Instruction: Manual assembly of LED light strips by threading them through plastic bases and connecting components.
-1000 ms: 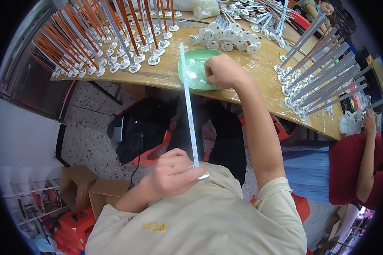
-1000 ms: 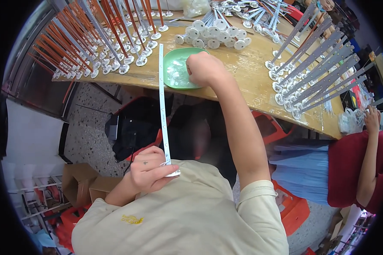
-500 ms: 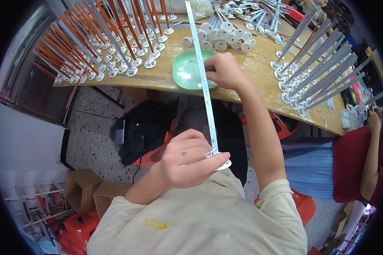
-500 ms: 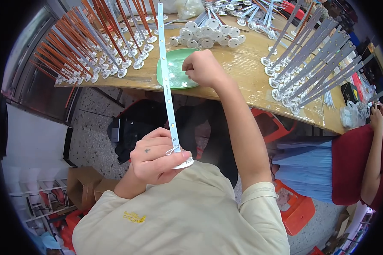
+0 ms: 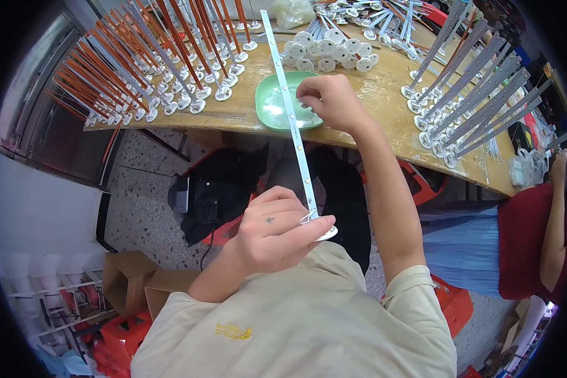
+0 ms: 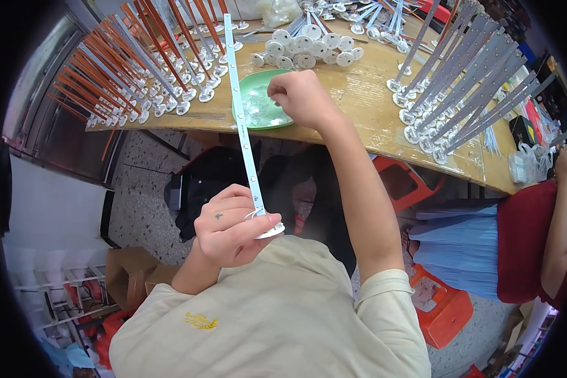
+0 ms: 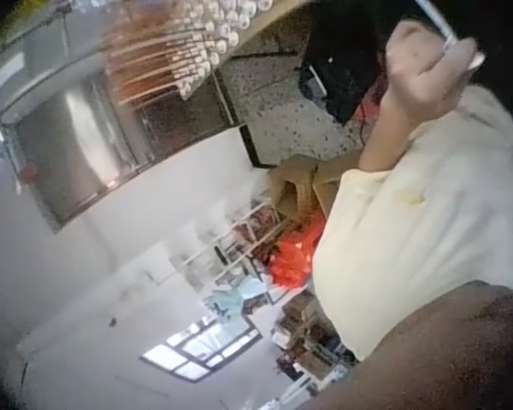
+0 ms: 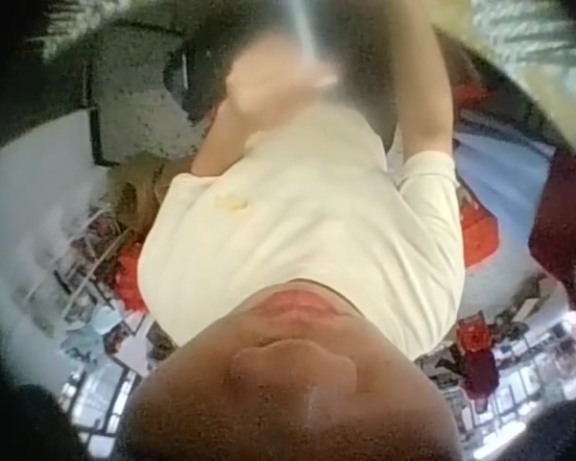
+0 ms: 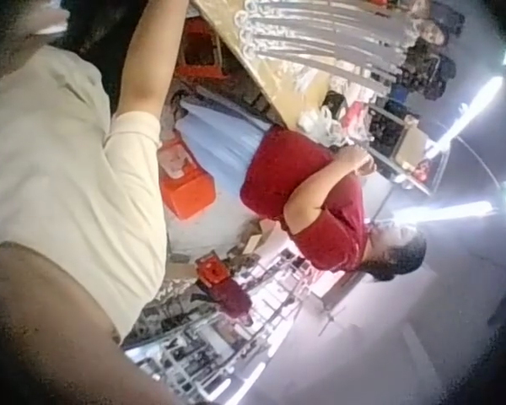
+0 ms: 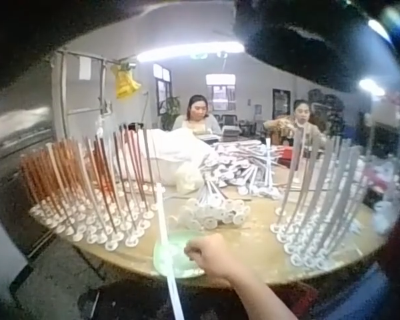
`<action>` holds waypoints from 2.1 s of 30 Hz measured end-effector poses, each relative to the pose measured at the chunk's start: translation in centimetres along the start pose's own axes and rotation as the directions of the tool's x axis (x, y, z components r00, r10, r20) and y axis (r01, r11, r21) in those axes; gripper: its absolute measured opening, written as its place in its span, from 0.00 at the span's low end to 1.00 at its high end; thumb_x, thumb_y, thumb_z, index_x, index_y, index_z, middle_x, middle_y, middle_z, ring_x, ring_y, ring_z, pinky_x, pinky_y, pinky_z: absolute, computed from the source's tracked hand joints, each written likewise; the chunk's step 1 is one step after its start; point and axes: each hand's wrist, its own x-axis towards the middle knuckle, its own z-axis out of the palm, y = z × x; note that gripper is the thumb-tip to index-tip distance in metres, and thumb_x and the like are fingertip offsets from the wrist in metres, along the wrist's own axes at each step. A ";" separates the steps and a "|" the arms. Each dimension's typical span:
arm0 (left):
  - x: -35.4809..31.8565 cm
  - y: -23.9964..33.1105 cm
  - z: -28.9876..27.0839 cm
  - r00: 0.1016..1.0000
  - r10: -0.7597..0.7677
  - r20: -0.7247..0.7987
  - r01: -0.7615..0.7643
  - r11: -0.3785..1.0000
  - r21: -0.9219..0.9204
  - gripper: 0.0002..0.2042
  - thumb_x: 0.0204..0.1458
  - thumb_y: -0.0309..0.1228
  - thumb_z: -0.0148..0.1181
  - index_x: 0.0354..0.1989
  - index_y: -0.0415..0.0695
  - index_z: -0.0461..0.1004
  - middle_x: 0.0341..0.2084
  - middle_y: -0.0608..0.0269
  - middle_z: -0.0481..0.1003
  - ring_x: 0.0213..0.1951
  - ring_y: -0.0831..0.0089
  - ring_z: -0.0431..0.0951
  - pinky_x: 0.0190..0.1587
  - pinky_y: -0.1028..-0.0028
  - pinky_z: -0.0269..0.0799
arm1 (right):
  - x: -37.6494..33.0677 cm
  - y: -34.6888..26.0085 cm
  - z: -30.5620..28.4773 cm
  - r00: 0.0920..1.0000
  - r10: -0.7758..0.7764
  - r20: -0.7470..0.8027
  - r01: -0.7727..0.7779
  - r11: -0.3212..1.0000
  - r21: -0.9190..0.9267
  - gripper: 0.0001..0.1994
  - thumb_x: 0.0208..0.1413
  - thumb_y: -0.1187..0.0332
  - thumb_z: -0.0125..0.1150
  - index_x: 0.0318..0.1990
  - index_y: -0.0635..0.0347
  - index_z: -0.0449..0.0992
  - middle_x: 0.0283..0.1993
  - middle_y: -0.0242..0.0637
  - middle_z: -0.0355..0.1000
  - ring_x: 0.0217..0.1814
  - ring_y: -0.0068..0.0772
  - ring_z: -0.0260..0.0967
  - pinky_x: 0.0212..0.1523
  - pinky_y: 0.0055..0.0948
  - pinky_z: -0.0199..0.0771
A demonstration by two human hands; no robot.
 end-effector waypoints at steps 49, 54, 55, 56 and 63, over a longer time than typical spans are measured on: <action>2.1 1.0 3.5 0.988 -0.145 0.053 0.149 0.986 -0.074 0.26 0.38 0.13 0.66 0.51 0.24 0.70 0.28 0.48 0.79 0.28 0.63 0.80 0.36 0.71 0.78 | -18.8 -13.6 -2.3 0.726 0.176 -0.665 0.062 0.946 0.319 0.10 0.42 0.88 0.65 0.34 0.70 0.76 0.29 0.44 0.77 0.26 0.38 0.74 0.27 0.28 0.74; 1.8 1.1 4.5 0.997 -0.063 -0.036 0.064 0.998 0.025 0.26 0.36 0.11 0.68 0.49 0.24 0.73 0.26 0.51 0.77 0.24 0.66 0.77 0.33 0.71 0.77 | -19.0 -13.4 -2.4 0.718 0.032 -0.696 0.098 0.984 0.147 0.12 0.39 0.88 0.66 0.34 0.69 0.77 0.29 0.43 0.76 0.26 0.37 0.74 0.26 0.26 0.73; 1.8 0.7 4.7 0.999 -0.025 -0.048 0.027 0.998 0.052 0.26 0.36 0.12 0.67 0.49 0.24 0.73 0.26 0.50 0.78 0.24 0.66 0.78 0.32 0.71 0.77 | -19.0 -13.4 -2.3 0.716 0.040 -0.697 0.094 0.984 0.153 0.12 0.39 0.88 0.66 0.34 0.69 0.77 0.29 0.43 0.76 0.26 0.37 0.74 0.26 0.26 0.73; 1.9 0.6 4.7 0.999 -0.029 -0.042 0.031 0.998 0.051 0.26 0.36 0.12 0.67 0.49 0.24 0.73 0.26 0.50 0.78 0.24 0.66 0.78 0.32 0.71 0.77 | -18.9 -13.3 -2.3 0.708 0.038 -0.706 0.075 0.989 0.128 0.13 0.38 0.88 0.66 0.34 0.69 0.77 0.28 0.42 0.76 0.25 0.37 0.74 0.25 0.26 0.73; 1.5 1.0 4.3 1.000 0.014 0.001 -0.014 0.987 0.160 0.25 0.34 0.12 0.66 0.48 0.25 0.74 0.25 0.51 0.78 0.24 0.66 0.78 0.32 0.70 0.77 | -19.0 -13.8 -2.3 0.742 -0.034 -0.670 0.023 0.999 -0.026 0.13 0.35 0.87 0.66 0.33 0.68 0.77 0.27 0.41 0.76 0.25 0.38 0.73 0.25 0.26 0.74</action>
